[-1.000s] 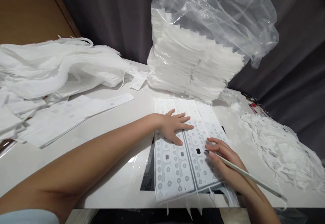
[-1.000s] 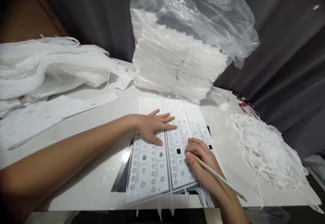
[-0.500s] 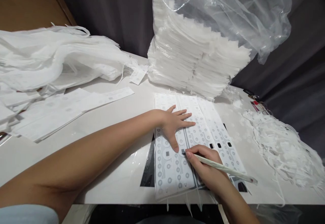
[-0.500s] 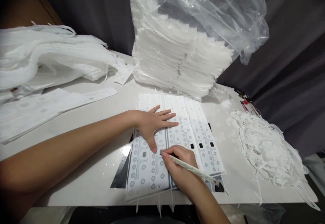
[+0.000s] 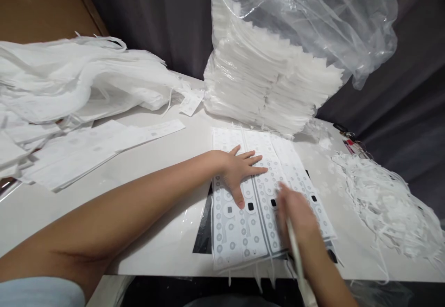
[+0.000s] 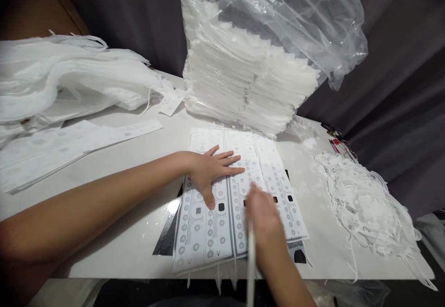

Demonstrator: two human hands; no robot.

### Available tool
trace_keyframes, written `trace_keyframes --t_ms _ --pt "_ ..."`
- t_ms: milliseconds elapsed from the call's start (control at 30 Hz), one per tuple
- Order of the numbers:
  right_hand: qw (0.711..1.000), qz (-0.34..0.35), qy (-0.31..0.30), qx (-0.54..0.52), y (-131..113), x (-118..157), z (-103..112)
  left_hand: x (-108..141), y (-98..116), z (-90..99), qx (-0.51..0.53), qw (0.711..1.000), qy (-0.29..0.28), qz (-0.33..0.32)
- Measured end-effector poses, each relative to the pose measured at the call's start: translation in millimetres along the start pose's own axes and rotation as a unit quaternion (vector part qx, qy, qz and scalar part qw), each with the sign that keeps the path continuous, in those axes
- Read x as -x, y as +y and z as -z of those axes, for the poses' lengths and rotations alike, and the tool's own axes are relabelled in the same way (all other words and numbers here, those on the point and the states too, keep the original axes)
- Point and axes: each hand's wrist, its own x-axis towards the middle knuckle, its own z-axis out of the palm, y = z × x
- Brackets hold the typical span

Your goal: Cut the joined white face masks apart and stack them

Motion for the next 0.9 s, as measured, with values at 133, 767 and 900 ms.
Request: trace_keyframes --t_ms 133,767,900 --pt "0.991 -0.104 0.07 0.054 17.0 -9.8 30.6 1.5 -0.2 5.3 0.023 1.0 0.001 -0.004" --pt "0.934 -0.133 -0.169 -0.286 -66.4 -12.7 -20.7 2.1 3.5 -0.8 0.08 0.991 0.03 0.099" --pt "0.966 -0.003 -0.134 -0.219 -72.6 -3.3 -31.9 4.8 10.1 2.9 0.049 0.993 0.004 0.109"
